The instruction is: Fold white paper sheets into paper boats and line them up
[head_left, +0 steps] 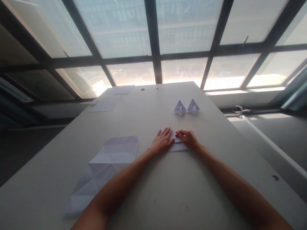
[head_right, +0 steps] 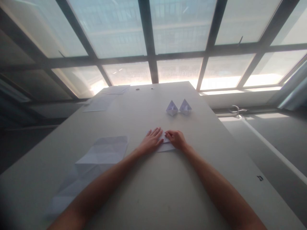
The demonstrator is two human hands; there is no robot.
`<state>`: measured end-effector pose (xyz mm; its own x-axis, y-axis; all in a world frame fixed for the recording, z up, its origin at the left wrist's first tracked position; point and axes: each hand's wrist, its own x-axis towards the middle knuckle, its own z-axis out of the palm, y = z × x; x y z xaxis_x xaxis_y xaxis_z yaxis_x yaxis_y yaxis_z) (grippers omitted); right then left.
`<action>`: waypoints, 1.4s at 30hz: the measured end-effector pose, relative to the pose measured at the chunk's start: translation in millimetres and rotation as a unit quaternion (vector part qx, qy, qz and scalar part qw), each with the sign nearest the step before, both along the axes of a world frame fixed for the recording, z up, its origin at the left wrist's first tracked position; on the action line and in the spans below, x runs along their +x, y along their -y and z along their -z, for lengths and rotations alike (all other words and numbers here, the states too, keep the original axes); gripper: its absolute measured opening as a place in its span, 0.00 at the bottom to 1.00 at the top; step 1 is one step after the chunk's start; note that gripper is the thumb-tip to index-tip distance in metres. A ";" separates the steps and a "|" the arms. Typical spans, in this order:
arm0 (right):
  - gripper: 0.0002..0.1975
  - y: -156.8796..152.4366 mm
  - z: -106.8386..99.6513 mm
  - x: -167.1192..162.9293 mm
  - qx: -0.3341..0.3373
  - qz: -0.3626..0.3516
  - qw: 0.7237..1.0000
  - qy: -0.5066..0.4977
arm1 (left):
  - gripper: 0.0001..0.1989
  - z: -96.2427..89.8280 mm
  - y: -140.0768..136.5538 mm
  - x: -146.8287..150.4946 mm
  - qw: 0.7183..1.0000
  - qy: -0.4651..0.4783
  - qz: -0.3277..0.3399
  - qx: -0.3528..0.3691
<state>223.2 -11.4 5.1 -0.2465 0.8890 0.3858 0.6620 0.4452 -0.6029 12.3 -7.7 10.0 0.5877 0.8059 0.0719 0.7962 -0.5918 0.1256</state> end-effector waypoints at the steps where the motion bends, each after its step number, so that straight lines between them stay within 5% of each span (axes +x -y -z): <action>1: 0.13 -1.3 1.0 0.1 0.013 0.000 1.000 0.001 | 0.34 -0.7 0.4 0.1 1.000 0.003 -0.001 0.000; 5: 0.18 -5.5 5.4 0.6 0.043 -0.001 0.997 0.071 | 0.37 -2.3 1.3 0.7 1.000 0.010 -0.003 0.000; 11: 0.25 -3.4 10.0 -3.1 -0.015 0.058 0.974 0.219 | 0.37 -0.8 0.6 1.4 1.000 0.012 -0.006 -0.003; 23: 0.23 -9.4 12.8 18.4 0.008 0.192 0.966 0.174 | 0.38 1.1 -1.6 1.6 1.000 0.011 -0.011 -0.020; 28: 0.20 -6.8 3.2 6.8 0.072 0.120 0.985 0.105 | 0.38 1.5 -0.9 2.3 1.000 0.014 -0.008 -0.014; 33: 0.20 -0.9 4.8 -4.6 0.051 0.025 0.986 0.155 | 0.36 2.1 -0.4 3.2 1.000 0.020 -0.010 -0.006; 42: 0.19 -3.3 10.1 -1.5 0.026 0.021 0.981 0.193 | 0.37 2.7 -1.2 4.5 1.000 0.014 -0.011 -0.010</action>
<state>221.6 -8.1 -4.9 -0.3471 0.8833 0.3151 0.8548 0.4362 -0.2812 16.8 -6.6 7.3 0.5670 0.8205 0.0731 0.8054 -0.5708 0.1597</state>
